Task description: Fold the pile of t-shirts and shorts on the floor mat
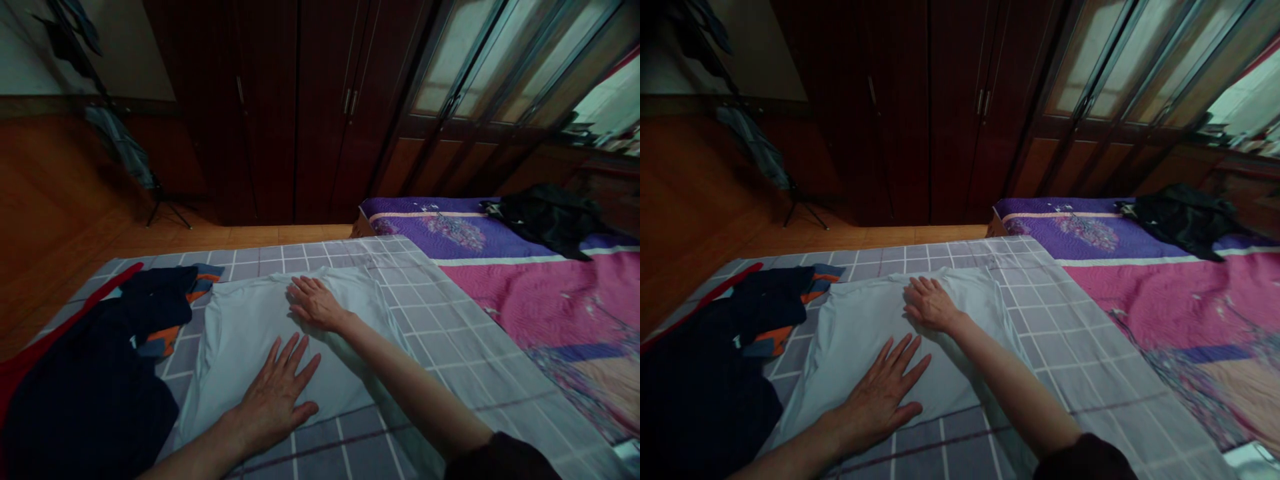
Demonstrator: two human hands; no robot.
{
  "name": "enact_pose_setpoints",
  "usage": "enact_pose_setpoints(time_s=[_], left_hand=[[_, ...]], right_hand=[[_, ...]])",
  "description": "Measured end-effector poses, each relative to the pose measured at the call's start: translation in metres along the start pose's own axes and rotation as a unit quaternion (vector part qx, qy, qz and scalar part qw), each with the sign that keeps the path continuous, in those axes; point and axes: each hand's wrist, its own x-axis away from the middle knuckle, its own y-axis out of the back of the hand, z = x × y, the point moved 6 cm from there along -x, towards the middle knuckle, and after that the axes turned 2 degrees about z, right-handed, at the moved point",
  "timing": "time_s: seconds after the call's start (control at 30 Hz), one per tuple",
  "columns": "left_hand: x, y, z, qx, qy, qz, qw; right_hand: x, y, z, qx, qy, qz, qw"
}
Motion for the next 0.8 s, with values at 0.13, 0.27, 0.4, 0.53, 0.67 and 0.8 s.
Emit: enact_pose_setpoints(time_s=[0.13,0.27,0.4,0.53,0.67,0.8], left_hand=[[0.001,-0.001,0.001,-0.008,-0.006,-0.027,1.000],[0.001,0.000,0.001,-0.001,-0.004,-0.014,1.000],[0.002,0.005,-0.001,0.009,-0.002,-0.009,1.000],[0.002,0.004,-0.002,0.015,-0.009,0.010,1.000],[0.002,0.001,0.000,0.004,-0.010,0.004,1.000],[0.003,0.002,-0.001,0.003,-0.013,0.002,1.000]], right_hand=[[0.013,0.008,-0.030,0.009,-0.092,-0.025,0.995],[0.066,0.042,-0.065,0.024,-0.221,-0.085,0.971],[0.152,0.062,-0.056,0.035,-0.261,-0.130,0.956],[0.211,0.037,-0.024,0.046,-0.175,-0.041,0.983],[0.237,0.028,-0.021,0.080,-0.238,-0.069,0.965],[0.235,0.024,-0.011,0.059,-0.192,-0.044,0.979]])
